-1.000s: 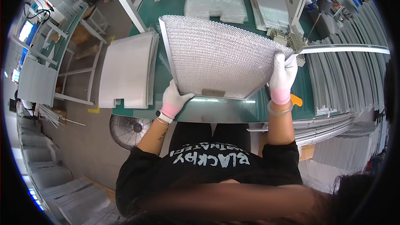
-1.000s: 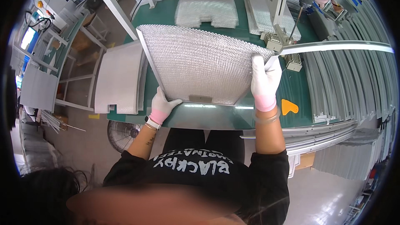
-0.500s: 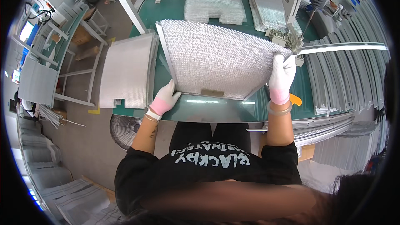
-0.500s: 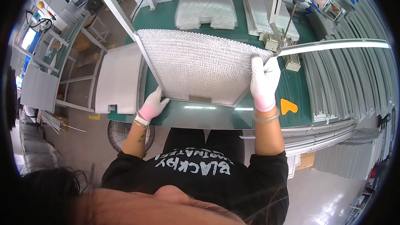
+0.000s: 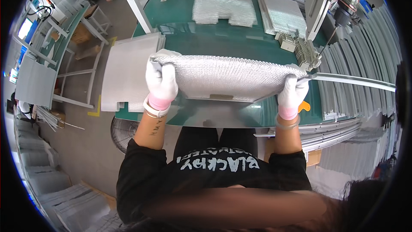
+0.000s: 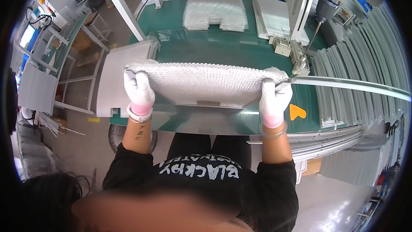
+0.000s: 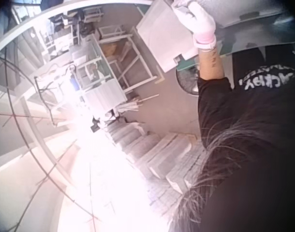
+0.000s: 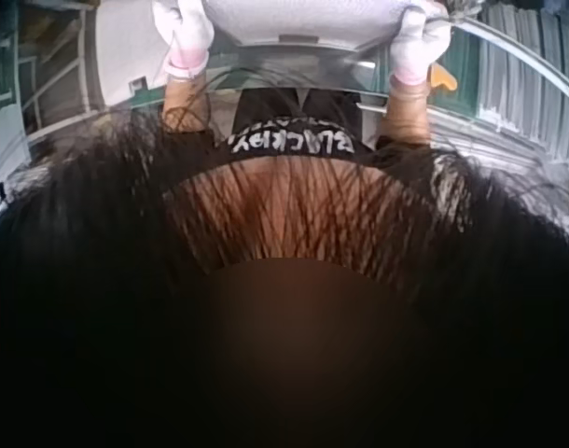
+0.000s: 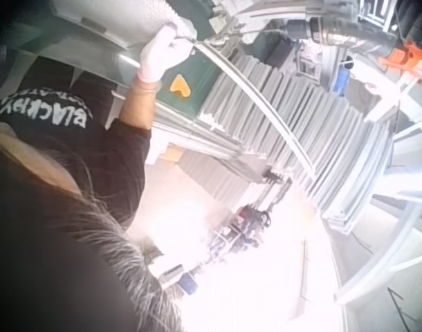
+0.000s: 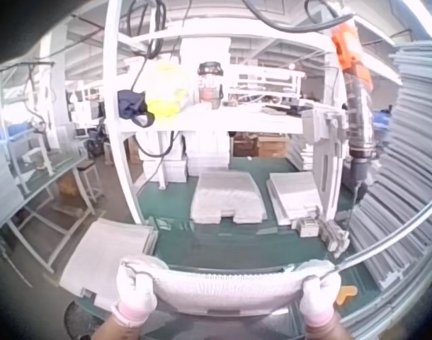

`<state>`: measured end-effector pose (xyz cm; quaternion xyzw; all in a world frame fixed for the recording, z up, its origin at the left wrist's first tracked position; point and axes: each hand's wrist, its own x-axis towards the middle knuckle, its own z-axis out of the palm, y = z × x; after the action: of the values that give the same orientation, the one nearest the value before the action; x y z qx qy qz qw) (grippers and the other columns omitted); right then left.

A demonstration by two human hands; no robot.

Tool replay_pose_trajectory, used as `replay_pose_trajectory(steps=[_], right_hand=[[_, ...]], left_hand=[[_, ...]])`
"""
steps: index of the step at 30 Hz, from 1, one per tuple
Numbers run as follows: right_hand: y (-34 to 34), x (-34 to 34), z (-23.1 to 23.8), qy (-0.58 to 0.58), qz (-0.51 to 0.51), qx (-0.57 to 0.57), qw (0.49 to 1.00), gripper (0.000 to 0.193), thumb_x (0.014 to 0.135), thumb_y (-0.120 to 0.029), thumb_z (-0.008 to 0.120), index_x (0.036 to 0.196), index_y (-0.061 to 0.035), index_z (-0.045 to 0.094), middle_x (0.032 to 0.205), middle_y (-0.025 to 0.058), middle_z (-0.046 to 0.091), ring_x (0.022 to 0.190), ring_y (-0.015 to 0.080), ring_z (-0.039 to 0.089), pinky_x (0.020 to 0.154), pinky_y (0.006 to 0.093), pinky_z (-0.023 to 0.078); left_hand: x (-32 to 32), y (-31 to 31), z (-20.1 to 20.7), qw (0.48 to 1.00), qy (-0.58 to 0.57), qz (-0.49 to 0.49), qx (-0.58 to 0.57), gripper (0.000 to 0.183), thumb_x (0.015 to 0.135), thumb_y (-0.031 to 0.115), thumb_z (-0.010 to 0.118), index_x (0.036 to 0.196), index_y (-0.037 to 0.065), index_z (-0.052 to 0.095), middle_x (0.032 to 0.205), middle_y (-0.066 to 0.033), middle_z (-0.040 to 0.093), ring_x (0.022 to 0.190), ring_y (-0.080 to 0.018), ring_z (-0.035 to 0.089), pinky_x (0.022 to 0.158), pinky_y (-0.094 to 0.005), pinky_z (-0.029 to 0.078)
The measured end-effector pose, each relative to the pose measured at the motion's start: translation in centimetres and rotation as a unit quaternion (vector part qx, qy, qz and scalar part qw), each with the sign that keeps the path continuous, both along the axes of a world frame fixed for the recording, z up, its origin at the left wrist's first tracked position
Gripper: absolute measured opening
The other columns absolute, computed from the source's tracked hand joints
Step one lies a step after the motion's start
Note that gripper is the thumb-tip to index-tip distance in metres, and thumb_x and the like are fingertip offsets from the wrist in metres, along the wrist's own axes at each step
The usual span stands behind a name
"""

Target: Assembling a mesh filter into a plastic housing using a hammer and electric screwdriver.

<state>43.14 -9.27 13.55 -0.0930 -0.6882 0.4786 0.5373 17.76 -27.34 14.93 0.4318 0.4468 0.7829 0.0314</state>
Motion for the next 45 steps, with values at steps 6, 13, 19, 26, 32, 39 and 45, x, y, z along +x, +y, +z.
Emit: replay_pose_trajectory(steps=[6,13,19,26,32,39,45], right_hand=[[-0.5,-1.7,3.0,0.059,-0.19,0.017,0.98,0.113,0.076,0.004,0.07,0.154,-0.0069,-0.011,0.116,0.018,0.06,0.073,0.0085,0.053,0.058,0.0195,0.043],[2.4,3.0,9.6,-0.244,-0.017,0.254,0.936,0.045,0.077,0.004,0.073,0.12,-0.0022,0.064,0.097,0.0087,0.066,0.088,0.0177,0.063,0.08,0.0299,0.05],[1.7,2.8,14.2,-0.306,0.084,0.25,0.915,0.025,0.078,0.001,0.071,0.102,-0.0018,0.064,0.094,0.0138,0.068,0.076,0.0234,0.066,0.073,0.0322,0.053],[0.5,-0.7,16.4,-0.304,0.207,0.489,0.791,0.047,0.077,0.002,0.067,0.122,-0.0076,0.058,0.083,0.0104,0.061,0.074,0.0321,0.062,0.067,0.0389,0.05],[-2.2,-3.4,16.0,-0.342,0.2,0.451,0.8,0.044,0.079,-0.005,0.065,0.123,-0.0077,0.061,0.085,0.0135,0.059,0.078,0.0334,0.062,0.071,0.0416,0.051],[-1.9,-3.9,16.2,-0.292,0.234,0.471,0.799,0.053,0.077,0.002,0.067,0.129,-0.006,0.059,0.083,0.0124,0.059,0.073,0.032,0.061,0.066,0.0396,0.05],[-1.5,-4.0,16.3,-0.335,0.209,0.463,0.793,0.053,0.079,0.0,0.064,0.131,-0.0074,0.057,0.084,0.0134,0.057,0.078,0.0325,0.06,0.071,0.0404,0.05]], left_hand=[[-0.9,1.2,-1.1,0.995,0.067,0.018,-0.072,0.009,0.095,0.004,0.041,0.097,0.001,0.049,0.089,-0.0043,0.052,0.08,-0.0103,0.045,0.075,-0.0252,0.04],[-2.4,2.6,-1.7,0.996,-0.007,-0.014,-0.088,0.015,0.095,0.002,0.042,0.104,0.003,0.053,0.092,0.0015,0.051,0.083,-0.0061,0.043,0.078,-0.0226,0.039],[0.1,0.6,-0.4,0.991,0.022,-0.093,-0.09,0.024,0.094,0.0,0.041,0.114,0.001,0.053,0.1,0.0,0.055,0.092,-0.0066,0.048,0.086,-0.0224,0.04],[0.1,-1.6,2.1,0.978,0.142,-0.119,-0.095,0.012,0.087,-0.002,0.056,0.099,0.0,0.059,0.091,-0.0045,0.059,0.08,-0.0095,0.056,0.07,-0.0242,0.046],[1.4,-1.4,1.4,0.991,0.133,-0.005,0.026,0.035,0.081,-0.006,0.068,0.112,0.001,0.054,0.097,-0.0075,0.06,0.079,-0.0091,0.056,0.067,-0.021,0.046],[3.7,0.5,1.0,0.986,-0.019,0.114,0.121,0.059,0.072,-0.006,0.08,0.122,0.002,0.049,0.093,-0.0012,0.055,0.069,-0.0034,0.048,0.062,-0.0166,0.042],[3.6,1.4,0.3,0.98,-0.012,0.106,0.167,0.048,0.076,-0.01,0.076,0.119,-0.001,0.058,0.103,-0.008,0.065,0.073,-0.0029,0.049,0.066,-0.0185,0.045]])
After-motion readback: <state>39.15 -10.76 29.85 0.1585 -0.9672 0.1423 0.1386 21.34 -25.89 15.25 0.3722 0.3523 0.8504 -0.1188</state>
